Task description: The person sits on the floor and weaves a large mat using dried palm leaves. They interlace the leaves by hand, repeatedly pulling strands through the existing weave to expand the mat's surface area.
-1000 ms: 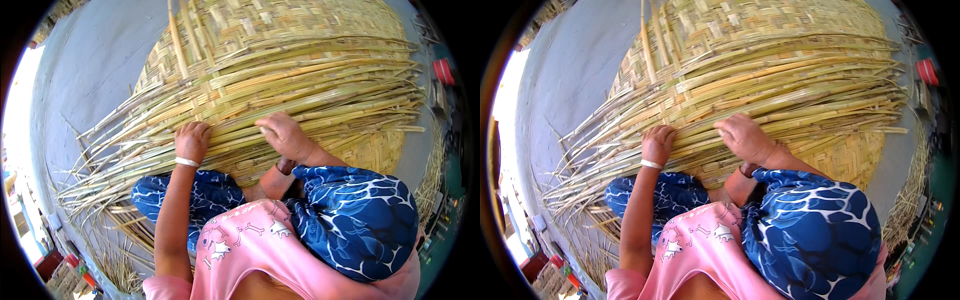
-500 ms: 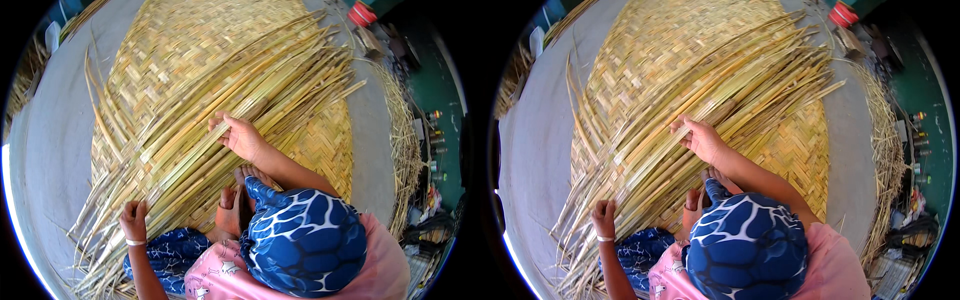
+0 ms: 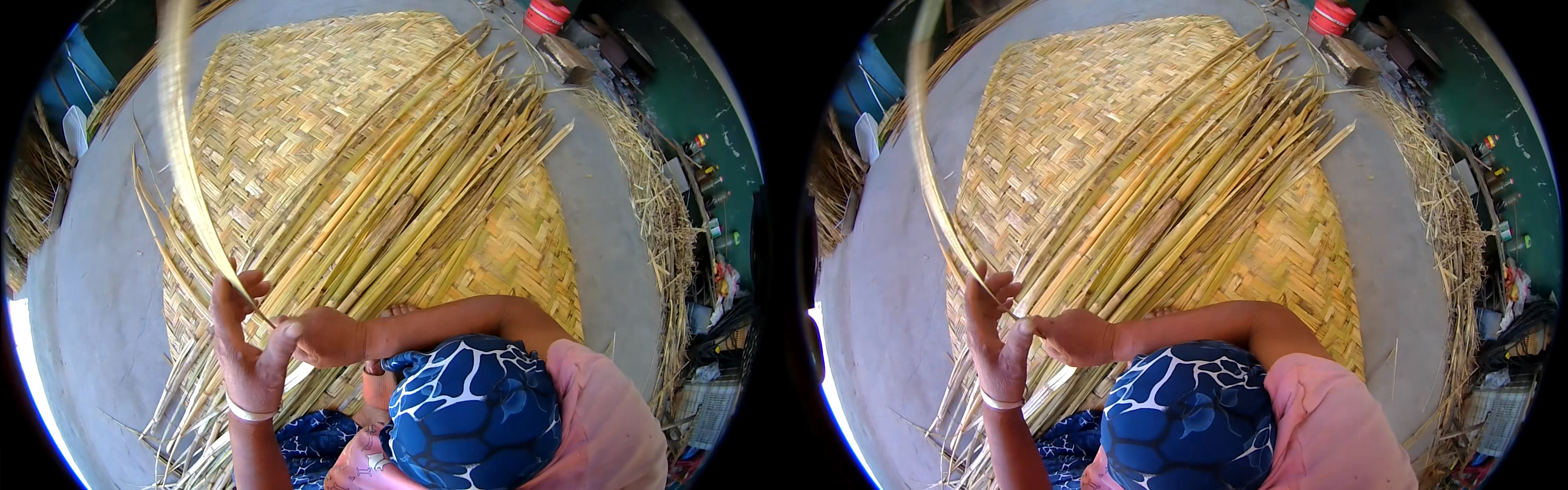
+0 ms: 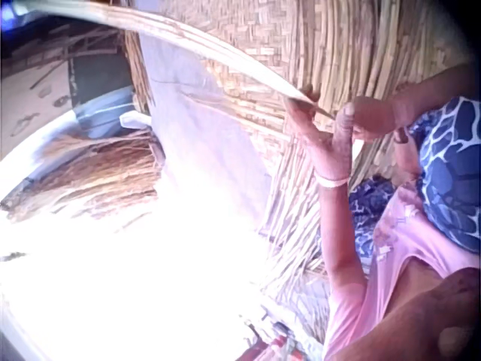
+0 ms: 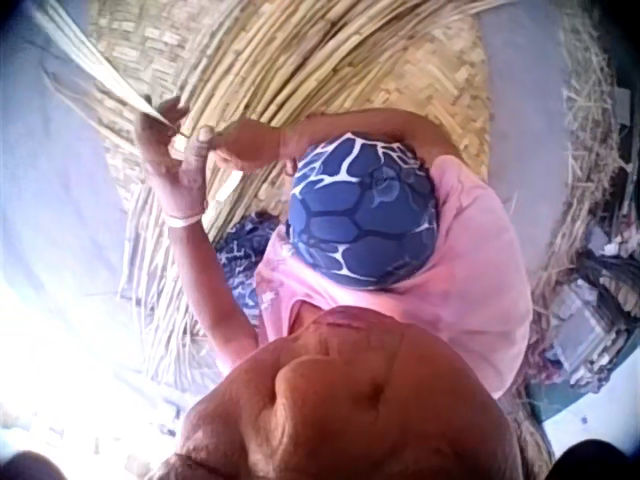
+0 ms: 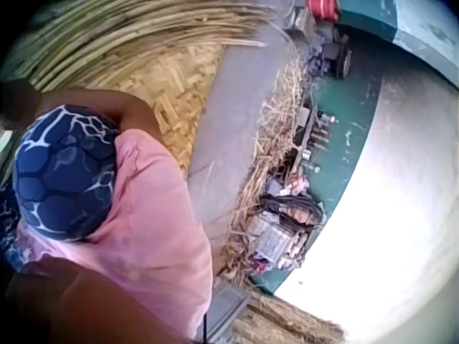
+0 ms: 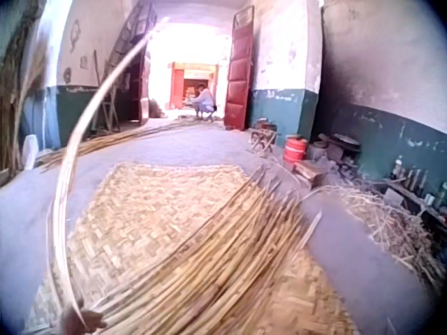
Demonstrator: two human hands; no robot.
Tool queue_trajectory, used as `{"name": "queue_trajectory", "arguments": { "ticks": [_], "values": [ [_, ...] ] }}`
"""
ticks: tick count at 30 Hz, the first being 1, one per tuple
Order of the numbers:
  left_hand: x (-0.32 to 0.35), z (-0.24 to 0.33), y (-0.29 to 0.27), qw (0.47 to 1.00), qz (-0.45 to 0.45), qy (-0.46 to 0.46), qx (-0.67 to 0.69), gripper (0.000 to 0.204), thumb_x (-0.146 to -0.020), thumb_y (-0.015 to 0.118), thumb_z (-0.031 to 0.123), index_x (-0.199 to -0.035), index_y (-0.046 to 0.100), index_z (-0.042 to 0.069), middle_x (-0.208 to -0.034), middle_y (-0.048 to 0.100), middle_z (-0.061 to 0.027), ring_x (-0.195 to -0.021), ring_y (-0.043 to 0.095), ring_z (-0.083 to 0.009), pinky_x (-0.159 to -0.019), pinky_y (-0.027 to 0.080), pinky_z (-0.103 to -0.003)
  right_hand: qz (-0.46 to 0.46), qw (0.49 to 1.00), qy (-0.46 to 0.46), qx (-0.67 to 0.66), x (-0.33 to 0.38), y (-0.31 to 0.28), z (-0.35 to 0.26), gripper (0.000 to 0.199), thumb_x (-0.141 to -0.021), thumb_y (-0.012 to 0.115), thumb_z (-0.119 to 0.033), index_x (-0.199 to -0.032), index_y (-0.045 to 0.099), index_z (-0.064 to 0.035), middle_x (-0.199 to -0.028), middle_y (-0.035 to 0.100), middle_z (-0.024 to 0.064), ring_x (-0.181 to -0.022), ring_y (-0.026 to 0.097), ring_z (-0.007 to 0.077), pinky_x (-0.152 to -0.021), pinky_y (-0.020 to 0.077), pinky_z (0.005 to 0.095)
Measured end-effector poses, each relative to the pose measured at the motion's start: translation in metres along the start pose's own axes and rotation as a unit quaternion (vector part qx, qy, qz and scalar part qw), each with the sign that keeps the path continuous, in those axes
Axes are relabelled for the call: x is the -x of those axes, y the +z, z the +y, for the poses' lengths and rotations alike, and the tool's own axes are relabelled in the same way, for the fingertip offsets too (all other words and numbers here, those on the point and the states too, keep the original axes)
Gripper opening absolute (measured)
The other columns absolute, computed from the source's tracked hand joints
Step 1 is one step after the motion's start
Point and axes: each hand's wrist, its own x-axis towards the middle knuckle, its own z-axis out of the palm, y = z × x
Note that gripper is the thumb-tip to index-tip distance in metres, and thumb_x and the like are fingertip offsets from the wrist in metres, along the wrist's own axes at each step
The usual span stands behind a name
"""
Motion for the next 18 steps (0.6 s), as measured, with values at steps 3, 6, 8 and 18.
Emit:
{"name": "queue_trajectory", "arguments": {
  "ticks": [3, 6, 8, 18],
  "values": [
    [-0.01, 0.016, -0.009, 0.985, 0.112, -0.08, 0.108, 0.041, -0.086, 0.062, 0.011, -0.12, 0.042, -0.001, -0.091, 0.055, -0.0083, -0.08, 0.055, -0.0128, -0.074, 0.046, -0.028, 0.015, 0.999, -0.015, -0.04, -0.01, 0.013, -0.008, 0.032, -0.081, 0.059, -0.013, -0.109, 0.045, -0.0073, -0.064, 0.057, 0.0142, -0.059, 0.06, 0.0355, -0.051, 0.0452, 0.0454],
    [0.001, 0.025, -0.027, 0.982, 0.165, -0.071, 0.054, 0.023, -0.096, 0.046, 0.012, -0.113, 0.047, -0.002, -0.083, 0.057, -0.0064, -0.077, 0.055, -0.0132, -0.077, 0.045, -0.029, -0.01, 0.997, -0.049, -0.064, -0.023, 0.015, -0.012, 0.022, -0.079, 0.059, -0.01, -0.1, 0.054, -0.0072, -0.075, 0.056, 0.0132, -0.071, 0.059, 0.0341, -0.061, 0.0469, 0.0424],
    [0.01, 0.028, -0.028, 0.982, 0.184, -0.035, 0.034, 0.026, -0.097, 0.04, 0.013, -0.116, 0.046, -0.003, -0.087, 0.059, -0.0102, -0.083, 0.057, -0.0176, -0.082, 0.044, -0.033, -0.049, 0.996, -0.073, -0.011, -0.02, 0.016, -0.001, 0.022, -0.076, 0.061, -0.012, -0.097, 0.054, -0.0062, -0.08, 0.056, 0.0125, -0.078, 0.058, 0.034, -0.068, 0.0461, 0.0432],
    [0.109, 0.042, -0.033, 0.929, 0.37, -0.011, -0.015, 0.026, -0.091, 0.04, 0.011, -0.112, 0.046, -0.003, -0.109, 0.058, -0.023, -0.107, 0.056, -0.0304, -0.096, 0.041, -0.042, -0.268, 0.899, 0.251, -0.241, -0.059, 0.046, 0.013, 0.024, -0.083, 0.052, -0.001, -0.106, 0.052, -0.0061, -0.093, 0.06, 0.0123, -0.091, 0.062, 0.0225, -0.069, 0.0536, 0.0344]
  ]
}}
